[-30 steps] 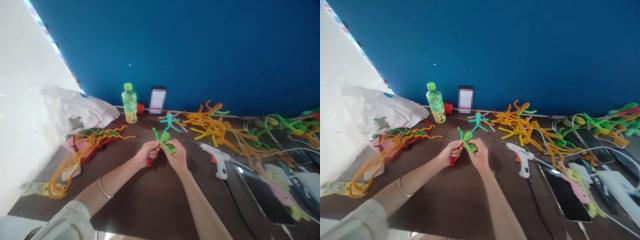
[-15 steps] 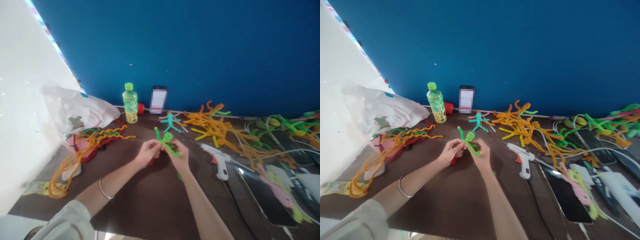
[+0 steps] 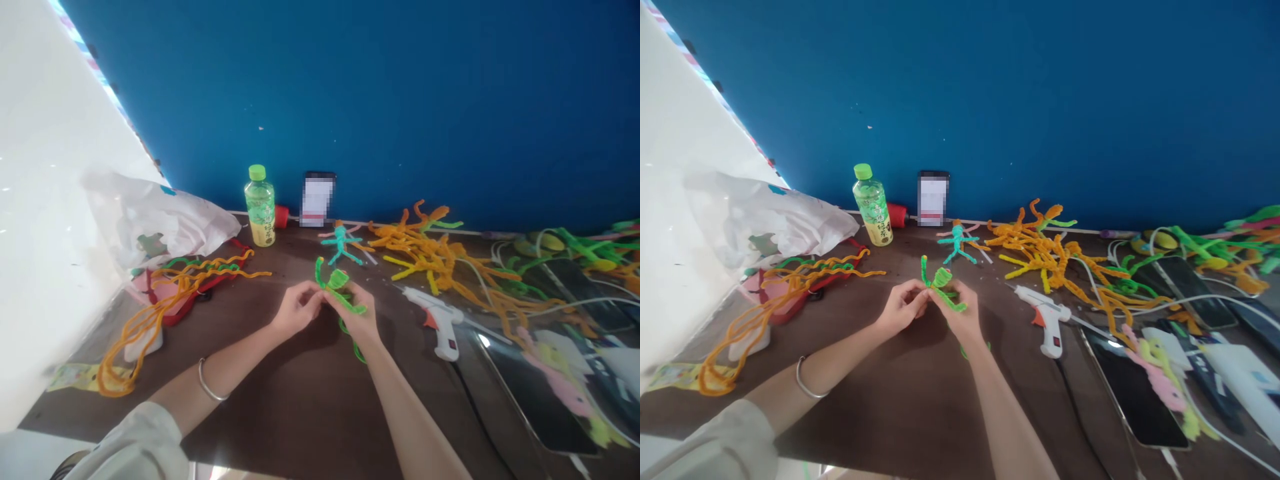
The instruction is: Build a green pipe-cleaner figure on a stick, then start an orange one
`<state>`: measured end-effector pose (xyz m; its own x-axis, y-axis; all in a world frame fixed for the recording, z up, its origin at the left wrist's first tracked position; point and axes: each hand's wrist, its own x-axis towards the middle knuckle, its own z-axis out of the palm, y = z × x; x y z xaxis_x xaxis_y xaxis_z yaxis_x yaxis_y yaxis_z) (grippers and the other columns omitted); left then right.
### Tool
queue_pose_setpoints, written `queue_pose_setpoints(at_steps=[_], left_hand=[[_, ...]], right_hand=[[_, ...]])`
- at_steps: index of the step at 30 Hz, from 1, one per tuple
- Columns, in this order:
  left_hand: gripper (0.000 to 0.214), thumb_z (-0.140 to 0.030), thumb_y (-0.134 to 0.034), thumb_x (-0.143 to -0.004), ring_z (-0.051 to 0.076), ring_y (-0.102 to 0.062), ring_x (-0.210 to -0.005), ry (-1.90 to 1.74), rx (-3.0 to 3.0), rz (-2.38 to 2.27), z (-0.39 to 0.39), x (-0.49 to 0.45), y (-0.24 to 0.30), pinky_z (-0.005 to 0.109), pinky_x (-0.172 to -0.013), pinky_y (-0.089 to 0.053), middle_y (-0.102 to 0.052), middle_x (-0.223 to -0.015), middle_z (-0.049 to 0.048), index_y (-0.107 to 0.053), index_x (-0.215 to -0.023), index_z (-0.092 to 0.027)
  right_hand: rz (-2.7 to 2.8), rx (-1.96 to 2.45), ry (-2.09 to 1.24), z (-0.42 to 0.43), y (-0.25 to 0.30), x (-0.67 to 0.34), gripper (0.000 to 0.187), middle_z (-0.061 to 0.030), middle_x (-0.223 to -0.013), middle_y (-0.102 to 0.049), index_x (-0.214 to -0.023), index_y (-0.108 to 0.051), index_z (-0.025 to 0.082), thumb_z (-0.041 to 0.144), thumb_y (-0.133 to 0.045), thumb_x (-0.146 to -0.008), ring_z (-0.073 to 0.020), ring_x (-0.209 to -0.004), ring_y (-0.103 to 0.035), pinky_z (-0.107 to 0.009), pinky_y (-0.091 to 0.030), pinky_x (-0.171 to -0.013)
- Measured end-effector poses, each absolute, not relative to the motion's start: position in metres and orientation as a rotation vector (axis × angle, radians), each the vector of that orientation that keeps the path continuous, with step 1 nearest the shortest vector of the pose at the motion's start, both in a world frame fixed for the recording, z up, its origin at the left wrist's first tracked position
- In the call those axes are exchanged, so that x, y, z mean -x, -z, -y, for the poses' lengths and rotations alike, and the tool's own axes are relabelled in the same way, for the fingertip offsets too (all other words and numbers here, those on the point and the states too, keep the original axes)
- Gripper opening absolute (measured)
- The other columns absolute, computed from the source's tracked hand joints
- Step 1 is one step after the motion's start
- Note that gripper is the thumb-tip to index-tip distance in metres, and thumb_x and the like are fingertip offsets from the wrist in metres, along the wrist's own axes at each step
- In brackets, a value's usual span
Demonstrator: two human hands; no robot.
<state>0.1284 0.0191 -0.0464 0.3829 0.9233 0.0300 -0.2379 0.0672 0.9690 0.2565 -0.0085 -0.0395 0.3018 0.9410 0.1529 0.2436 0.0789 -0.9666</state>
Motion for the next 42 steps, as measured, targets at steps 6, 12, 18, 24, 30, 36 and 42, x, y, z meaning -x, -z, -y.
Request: queue_pose_setpoints(at_steps=[6, 12, 18, 24, 30, 36, 42], left_hand=[[0.031, -0.041, -0.064, -0.067, 0.002, -0.033, -0.035, -0.970, -1.007, -0.694, -0.023, -0.129, 0.045, 0.017, -0.036, -0.022, -0.042, -0.043, -0.0056, -0.053, -0.064, -0.013], [0.030, -0.038, -0.067, -0.065, 0.000, -0.028, -0.035, -0.934, -0.855, -0.633, -0.028, -0.128, 0.049, 0.016, -0.036, -0.017, -0.042, -0.046, -0.0048, -0.054, -0.062, -0.011], [0.030, -0.037, -0.068, -0.064, -0.001, -0.025, -0.035, -0.901, -0.827, -0.625, -0.026, -0.128, 0.047, 0.016, -0.036, -0.015, -0.040, -0.044, -0.0055, -0.054, -0.060, -0.011], [0.031, -0.039, -0.067, -0.065, 0.000, -0.025, -0.034, -0.914, -0.856, -0.639, -0.025, -0.127, 0.046, 0.016, -0.036, -0.016, -0.038, -0.043, -0.0063, -0.054, -0.061, -0.011], [0.031, -0.040, -0.067, -0.065, 0.000, -0.027, -0.035, -0.934, -0.871, -0.619, -0.024, -0.128, 0.048, 0.016, -0.036, -0.015, -0.044, -0.047, -0.0043, -0.054, -0.062, -0.012], [0.033, -0.042, -0.067, -0.064, 0.000, -0.026, -0.035, -0.939, -0.903, -0.669, -0.022, -0.129, 0.048, 0.016, -0.036, -0.016, -0.040, -0.044, -0.0058, -0.053, -0.061, -0.012], [0.032, -0.043, -0.064, -0.066, 0.001, -0.027, -0.034, -0.972, -0.964, -0.686, -0.022, -0.129, 0.050, 0.017, -0.036, -0.018, -0.038, -0.042, -0.0070, -0.052, -0.062, -0.013]], right_hand=[[1.191, 1.378, -0.856, 0.007, 0.036, -0.258, 0.025, -0.0043, -0.072, -0.066, -0.078, -0.063, 0.015, 0.035, -0.068, -0.064, -0.0178, -0.068, -0.061, -0.030, -0.047, -0.065], [1.285, 1.472, -0.716, 0.006, 0.031, -0.264, 0.020, -0.0025, -0.068, -0.065, -0.068, -0.064, 0.016, 0.035, -0.067, -0.064, -0.0165, -0.065, -0.058, -0.028, -0.044, -0.063], [1.225, 1.464, -0.730, 0.007, 0.037, -0.260, 0.022, -0.0013, -0.063, -0.063, -0.065, -0.064, 0.016, 0.037, -0.067, -0.064, -0.0142, -0.058, -0.055, -0.025, -0.041, -0.055], [1.127, 1.457, -0.807, 0.007, 0.044, -0.257, 0.026, -0.0007, -0.057, -0.060, -0.065, -0.064, 0.015, 0.041, -0.067, -0.063, -0.0118, -0.051, -0.051, -0.023, -0.037, -0.047], [1.057, 1.426, -0.877, 0.005, 0.054, -0.259, 0.026, 0.0010, -0.053, -0.057, -0.067, -0.064, 0.015, 0.040, -0.070, -0.061, -0.0088, -0.046, -0.045, -0.021, -0.033, -0.042], [1.029, 1.393, -0.882, 0.006, 0.053, -0.256, 0.029, -0.0002, -0.054, -0.059, -0.066, -0.065, 0.015, 0.042, -0.070, -0.059, -0.0095, -0.046, -0.047, -0.021, -0.034, -0.042], [0.986, 1.376, -0.873, 0.007, 0.051, -0.251, 0.034, -0.0005, -0.050, -0.057, -0.065, -0.065, 0.014, 0.048, -0.068, -0.059, -0.0092, -0.043, -0.045, -0.021, -0.033, -0.039]])
